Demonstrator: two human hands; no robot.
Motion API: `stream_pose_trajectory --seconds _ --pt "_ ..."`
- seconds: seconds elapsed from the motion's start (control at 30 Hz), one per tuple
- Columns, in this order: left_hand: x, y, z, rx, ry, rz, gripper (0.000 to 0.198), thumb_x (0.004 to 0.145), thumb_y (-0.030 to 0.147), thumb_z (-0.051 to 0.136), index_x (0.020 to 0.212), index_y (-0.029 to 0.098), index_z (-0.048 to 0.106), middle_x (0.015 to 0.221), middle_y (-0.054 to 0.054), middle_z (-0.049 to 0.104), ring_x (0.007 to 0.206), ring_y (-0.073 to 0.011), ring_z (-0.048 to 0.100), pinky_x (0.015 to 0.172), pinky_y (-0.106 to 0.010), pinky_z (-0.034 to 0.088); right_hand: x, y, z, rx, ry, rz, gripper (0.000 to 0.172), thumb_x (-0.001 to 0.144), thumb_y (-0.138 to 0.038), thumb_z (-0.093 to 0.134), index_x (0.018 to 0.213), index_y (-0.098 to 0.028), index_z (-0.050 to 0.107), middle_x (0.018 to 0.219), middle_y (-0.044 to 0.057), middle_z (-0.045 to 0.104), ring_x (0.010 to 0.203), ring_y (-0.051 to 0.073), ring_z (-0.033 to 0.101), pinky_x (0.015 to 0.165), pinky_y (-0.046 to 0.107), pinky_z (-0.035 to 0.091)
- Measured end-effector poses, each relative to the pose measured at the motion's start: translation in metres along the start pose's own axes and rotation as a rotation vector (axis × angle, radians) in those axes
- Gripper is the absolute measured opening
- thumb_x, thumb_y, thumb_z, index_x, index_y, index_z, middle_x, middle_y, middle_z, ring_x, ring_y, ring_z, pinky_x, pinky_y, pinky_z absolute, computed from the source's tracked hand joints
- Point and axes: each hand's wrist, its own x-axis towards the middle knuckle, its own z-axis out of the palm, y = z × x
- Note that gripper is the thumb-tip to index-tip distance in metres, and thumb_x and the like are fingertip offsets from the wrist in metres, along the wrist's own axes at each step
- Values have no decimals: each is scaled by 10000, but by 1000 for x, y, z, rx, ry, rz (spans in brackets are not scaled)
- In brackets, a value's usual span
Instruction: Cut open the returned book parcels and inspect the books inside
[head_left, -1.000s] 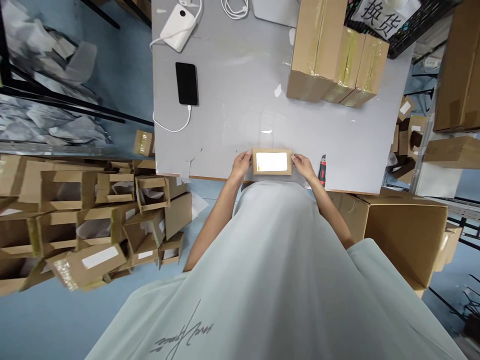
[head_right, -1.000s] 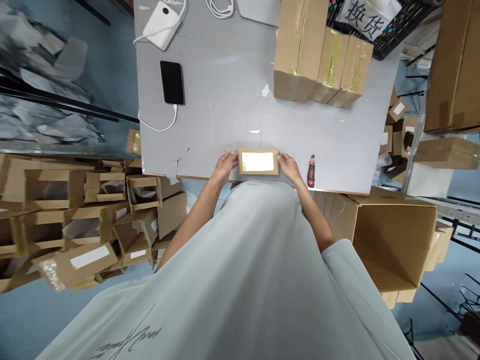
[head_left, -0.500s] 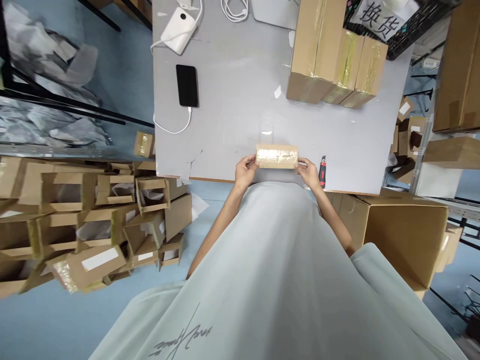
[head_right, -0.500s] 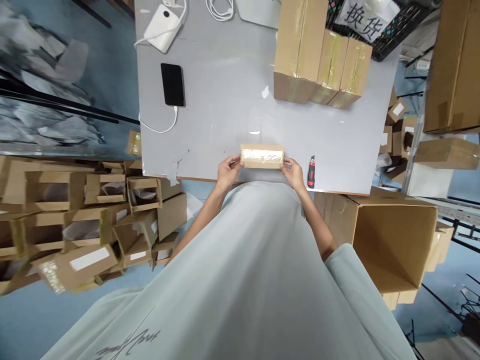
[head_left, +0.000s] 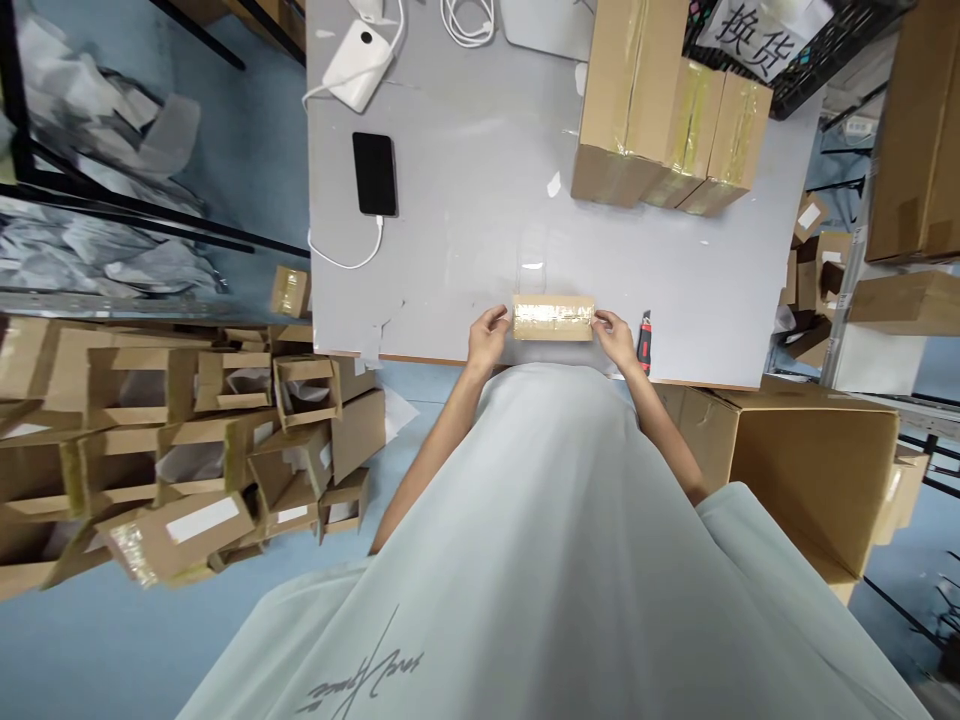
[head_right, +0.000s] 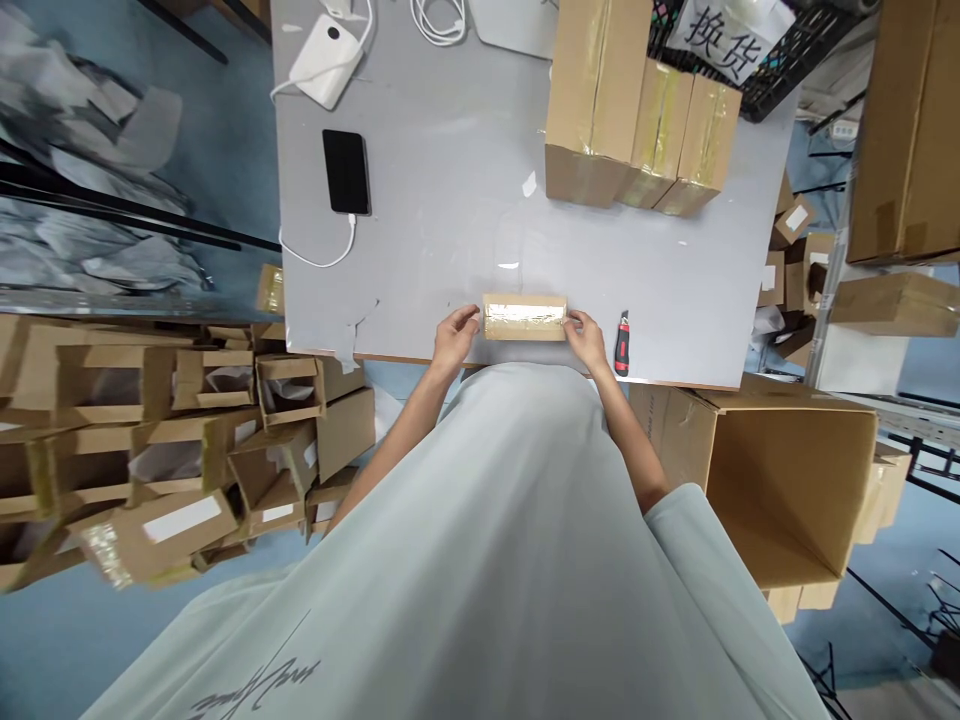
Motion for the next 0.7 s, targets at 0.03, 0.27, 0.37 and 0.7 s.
stream_pose_trajectory --seconds 0.03,0.27,0.37,0.7 --pt "3 2 1 2 -6 -2 439 875 432 786 1250 206 817 1481 -145 786 1423 -327 719 1292 -538 528 3 -1 2 6 0 8 503 1027 -626 686 1285 -213 809 1380 158 842 1265 329 814 1202 531 604" --pt "5 16 11 9 -62 24 395 982 541 752 1203 221 821 1346 -122 831 1322 -294 754 1191 -452 598 11 -12 7 59 5 38 700 1016 -766 673 1338 -158 801 1448 215 806 1389 362 768 1258 521 567" --pt "1 19 11 -5 -59 57 449 1018 593 716 1225 207 817 1284 -107 845 1237 -270 774 1110 -403 635 3 -17 0 61 35 27 800 995 -842 657 1396 -160 777 1486 226 782 1308 368 804 1203 536 608" --pt "-4 -6 1 32 -47 104 489 843 224 784 1326 148 809 1299 -146 812 1165 -264 805 1141 -435 634 -17 -5 -7 177 -19 -91 655 978 -656 769 1471 -225 738 1367 127 724 1191 281 812 1077 453 678"
